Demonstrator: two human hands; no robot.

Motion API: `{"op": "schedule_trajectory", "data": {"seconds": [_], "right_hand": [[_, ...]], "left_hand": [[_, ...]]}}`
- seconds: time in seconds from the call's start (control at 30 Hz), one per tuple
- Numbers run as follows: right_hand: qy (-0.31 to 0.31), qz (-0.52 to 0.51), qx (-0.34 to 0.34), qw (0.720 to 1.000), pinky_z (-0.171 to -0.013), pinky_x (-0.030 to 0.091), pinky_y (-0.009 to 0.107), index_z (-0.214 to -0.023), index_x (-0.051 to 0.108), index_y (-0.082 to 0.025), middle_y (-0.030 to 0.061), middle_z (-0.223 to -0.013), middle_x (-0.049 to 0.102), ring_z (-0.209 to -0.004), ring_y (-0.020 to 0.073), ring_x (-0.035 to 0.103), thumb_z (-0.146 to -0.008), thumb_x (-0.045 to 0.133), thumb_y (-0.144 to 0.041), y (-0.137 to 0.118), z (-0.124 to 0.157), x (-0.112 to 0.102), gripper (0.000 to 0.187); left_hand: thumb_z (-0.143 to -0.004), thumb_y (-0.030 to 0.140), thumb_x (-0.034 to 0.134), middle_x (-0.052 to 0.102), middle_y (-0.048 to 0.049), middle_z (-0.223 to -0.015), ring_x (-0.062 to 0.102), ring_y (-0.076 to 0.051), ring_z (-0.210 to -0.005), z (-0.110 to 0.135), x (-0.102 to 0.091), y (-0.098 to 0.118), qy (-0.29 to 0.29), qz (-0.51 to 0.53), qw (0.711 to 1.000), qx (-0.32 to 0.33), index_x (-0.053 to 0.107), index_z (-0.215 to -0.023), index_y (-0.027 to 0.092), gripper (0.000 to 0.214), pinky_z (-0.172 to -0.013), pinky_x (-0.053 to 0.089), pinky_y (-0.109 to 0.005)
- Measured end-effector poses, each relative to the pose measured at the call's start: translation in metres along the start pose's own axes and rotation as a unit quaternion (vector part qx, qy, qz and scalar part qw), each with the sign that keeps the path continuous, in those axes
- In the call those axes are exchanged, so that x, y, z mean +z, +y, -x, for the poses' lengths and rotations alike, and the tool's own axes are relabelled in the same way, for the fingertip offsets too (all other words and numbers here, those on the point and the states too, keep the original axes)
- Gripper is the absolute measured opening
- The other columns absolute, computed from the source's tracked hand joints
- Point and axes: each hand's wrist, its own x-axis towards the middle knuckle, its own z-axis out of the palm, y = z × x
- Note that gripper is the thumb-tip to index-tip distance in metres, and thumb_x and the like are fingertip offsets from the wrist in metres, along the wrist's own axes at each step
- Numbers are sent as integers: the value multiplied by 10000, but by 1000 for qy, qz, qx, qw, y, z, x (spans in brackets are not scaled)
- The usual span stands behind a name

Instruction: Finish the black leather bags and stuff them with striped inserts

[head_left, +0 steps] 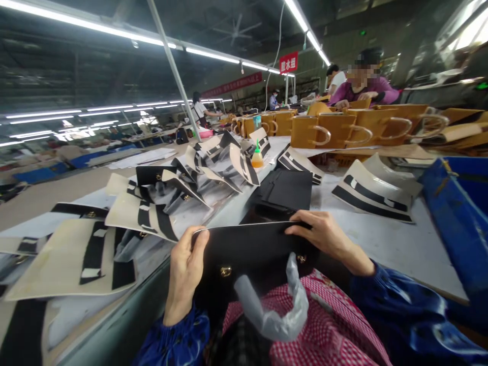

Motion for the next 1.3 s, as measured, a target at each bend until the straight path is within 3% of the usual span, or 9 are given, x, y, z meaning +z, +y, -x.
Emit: {"op": "schedule_trajectory", "data": {"seconds": [0.13,0.23,0.33,0.53,0.77,0.93,1.07,1.23,1.3], "right_hand": [[-27,58,27,998,-455,363,243,-663,607,-188,12,-532,612,-442,118,554,-1002,316,-596,13,3,3,606],[-65,87,-19,994,-480,375,252,-797,653,-184,46,-651,683,-537,147,628,-1010,256,-599,2,-5,9,613],[-83,31,-60,994,-553,435,251,-979,658,-174,81,-825,735,-663,164,682,-981,297,-642,-15,-15,17,590],[-129,-104,-2,986,-563,441,231,-930,669,-184,40,-746,697,-596,127,621,-983,393,-604,-28,-23,26,506],[-182,-106,26,977,-572,401,207,-895,685,-163,16,-707,660,-593,101,576,-1013,468,-440,-25,-16,15,371],[-187,-68,42,979,-585,410,201,-934,699,-172,6,-722,660,-593,93,553,-990,524,-429,-8,5,-9,316],[-179,-59,34,981,-545,389,216,-914,696,-152,7,-665,625,-532,89,496,-1014,430,-491,-5,21,-36,442],[-131,14,36,991,-533,429,242,-858,683,-184,20,-644,651,-512,113,560,-1016,374,-529,-5,45,-93,489],[-48,82,38,995,-557,480,243,-867,682,-227,38,-721,701,-569,129,618,-1005,409,-526,5,61,-122,428]], "left_hand": [[-941,407,549,514,51,-675,488,-119,-649,-2,2,-4,-19,-11,1000,5,576,-780,203,261,-622,384,-209],[-956,399,521,447,58,-631,441,-110,-597,-1,10,0,-29,-22,999,12,528,-733,200,298,-584,351,-218],[-958,417,504,412,61,-591,419,-110,-554,1,22,6,-56,-31,998,20,509,-709,201,330,-558,336,-227],[-943,412,516,555,35,-685,517,-130,-628,0,38,8,-56,-25,998,15,592,-852,200,243,-609,391,-225],[-892,491,511,490,41,-567,451,-128,-531,3,33,4,-52,-103,993,18,536,-667,213,359,-565,366,-245],[-833,477,523,582,2,-599,533,-192,-589,-7,21,-9,-24,-181,983,-22,570,-660,235,301,-589,399,-297],[-837,497,510,569,-4,-562,527,-209,-570,-6,35,-5,-39,-139,989,-31,592,-645,238,333,-559,401,-312],[-855,553,585,539,16,-507,538,-166,-542,-5,65,15,-105,67,992,-32,577,-615,201,426,-523,405,-257],[-881,591,558,648,-12,-563,629,-184,-583,-11,68,20,-139,240,955,-103,680,-846,166,443,-553,465,-256]]}}
